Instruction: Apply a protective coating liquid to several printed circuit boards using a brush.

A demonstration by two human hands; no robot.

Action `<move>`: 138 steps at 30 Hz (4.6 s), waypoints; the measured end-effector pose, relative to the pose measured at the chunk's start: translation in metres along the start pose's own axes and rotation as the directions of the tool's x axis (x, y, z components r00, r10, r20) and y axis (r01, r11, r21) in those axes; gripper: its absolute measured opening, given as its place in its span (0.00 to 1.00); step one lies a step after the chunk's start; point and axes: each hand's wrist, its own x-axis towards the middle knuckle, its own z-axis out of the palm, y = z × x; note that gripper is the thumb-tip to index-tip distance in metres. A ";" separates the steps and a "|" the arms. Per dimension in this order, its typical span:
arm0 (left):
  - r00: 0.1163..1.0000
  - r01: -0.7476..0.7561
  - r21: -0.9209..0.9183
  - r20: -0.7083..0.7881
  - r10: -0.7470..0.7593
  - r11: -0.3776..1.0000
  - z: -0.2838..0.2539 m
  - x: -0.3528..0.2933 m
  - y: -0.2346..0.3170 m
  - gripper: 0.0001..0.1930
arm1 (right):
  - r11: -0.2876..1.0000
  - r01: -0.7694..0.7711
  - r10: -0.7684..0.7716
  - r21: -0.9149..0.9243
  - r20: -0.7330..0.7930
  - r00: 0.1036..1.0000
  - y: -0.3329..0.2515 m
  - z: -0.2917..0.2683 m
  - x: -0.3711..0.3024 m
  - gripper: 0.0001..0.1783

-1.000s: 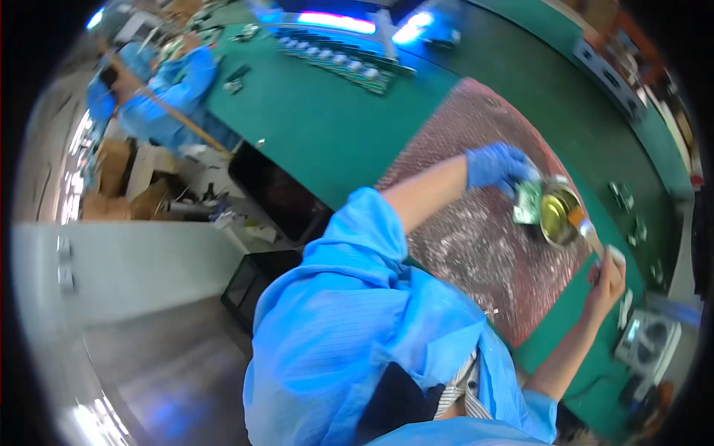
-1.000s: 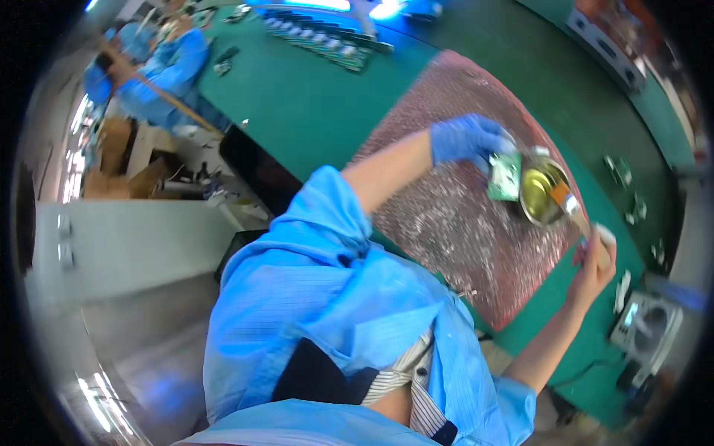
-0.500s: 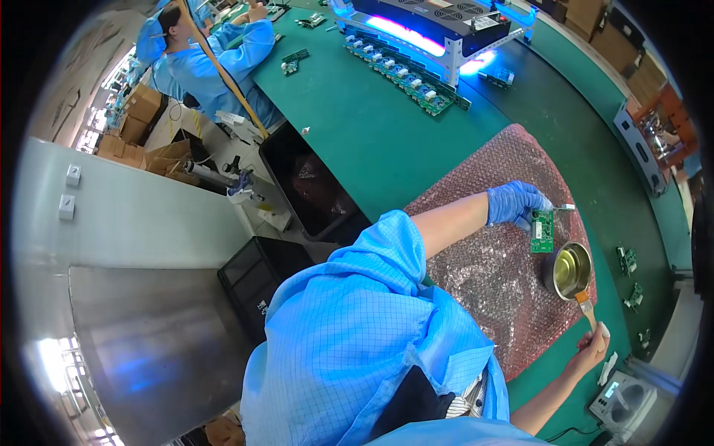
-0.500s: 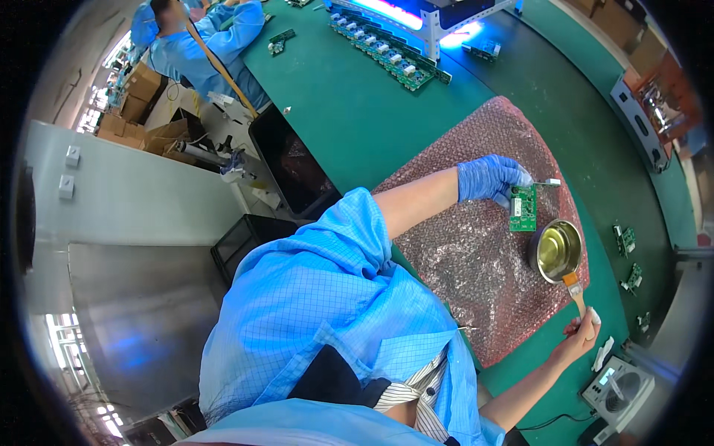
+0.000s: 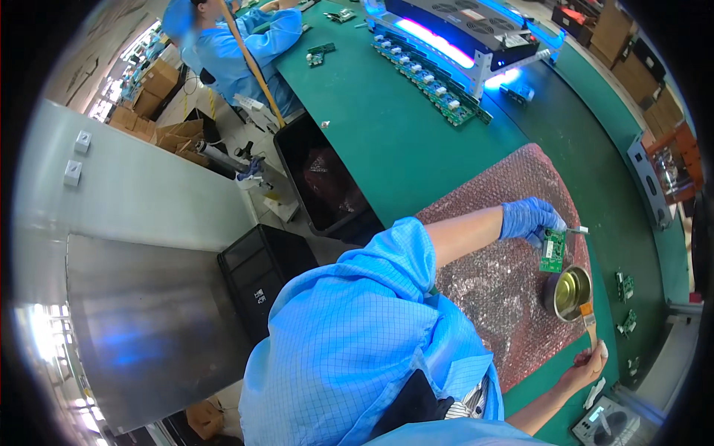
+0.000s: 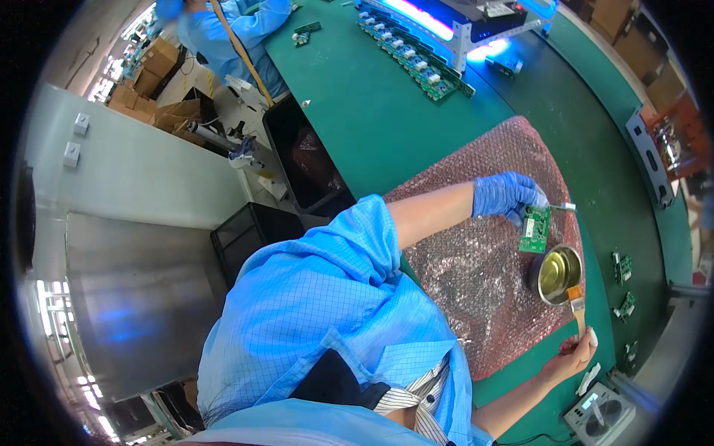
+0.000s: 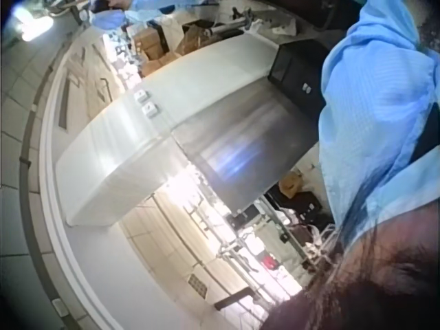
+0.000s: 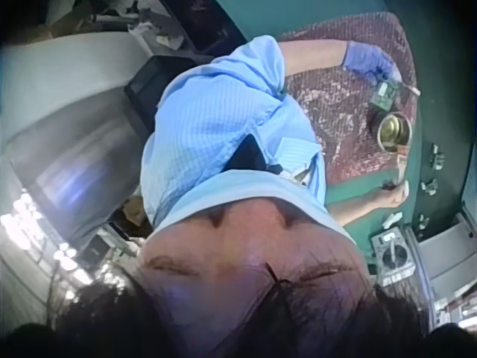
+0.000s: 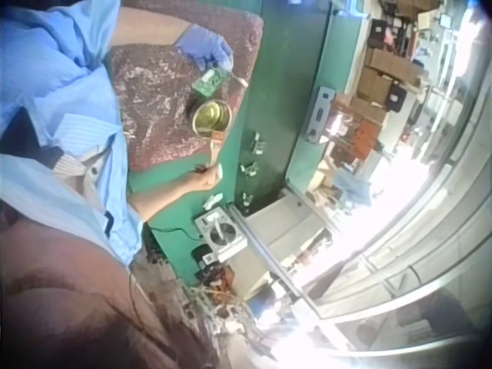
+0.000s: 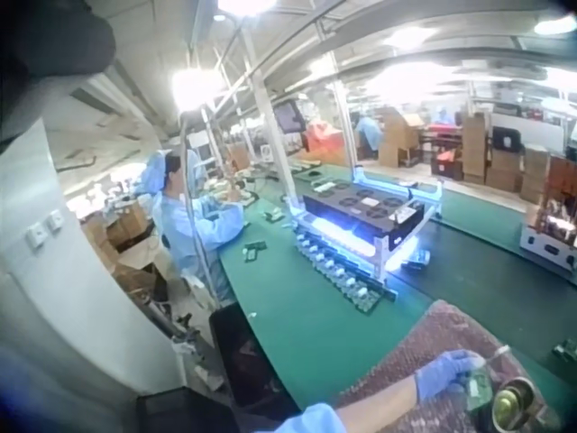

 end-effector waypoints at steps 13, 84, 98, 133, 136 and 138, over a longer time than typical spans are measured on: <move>0.979 -0.163 -0.001 -0.123 0.162 0.987 -0.007 -0.035 0.012 0.13 | 0.995 -0.045 0.057 0.085 -0.136 0.989 0.001 0.031 -0.009 0.13; 0.994 0.061 0.412 0.062 -0.095 0.909 0.018 0.002 -0.002 0.17 | 0.958 0.142 0.018 -0.247 0.549 0.836 -0.028 0.057 -0.030 0.10; 1.000 0.009 0.536 0.019 -0.022 0.844 0.030 -0.001 0.003 0.16 | 0.808 0.527 -0.283 -0.264 0.611 0.740 -0.027 0.086 -0.023 0.07; 0.971 -0.186 0.158 -0.123 0.206 0.970 0.021 0.003 -0.006 0.16 | 0.997 0.054 -0.036 -0.055 0.282 0.959 -0.005 0.082 -0.031 0.07; 0.964 -0.177 0.207 -0.162 0.212 0.962 0.020 0.007 -0.008 0.16 | 1.000 -0.016 0.021 -0.022 0.278 0.960 -0.005 0.082 -0.027 0.07; 0.961 -0.206 0.197 -0.145 0.236 0.959 0.024 0.010 -0.007 0.15 | 0.999 0.019 -0.012 -0.027 0.243 0.970 -0.005 0.085 -0.027 0.07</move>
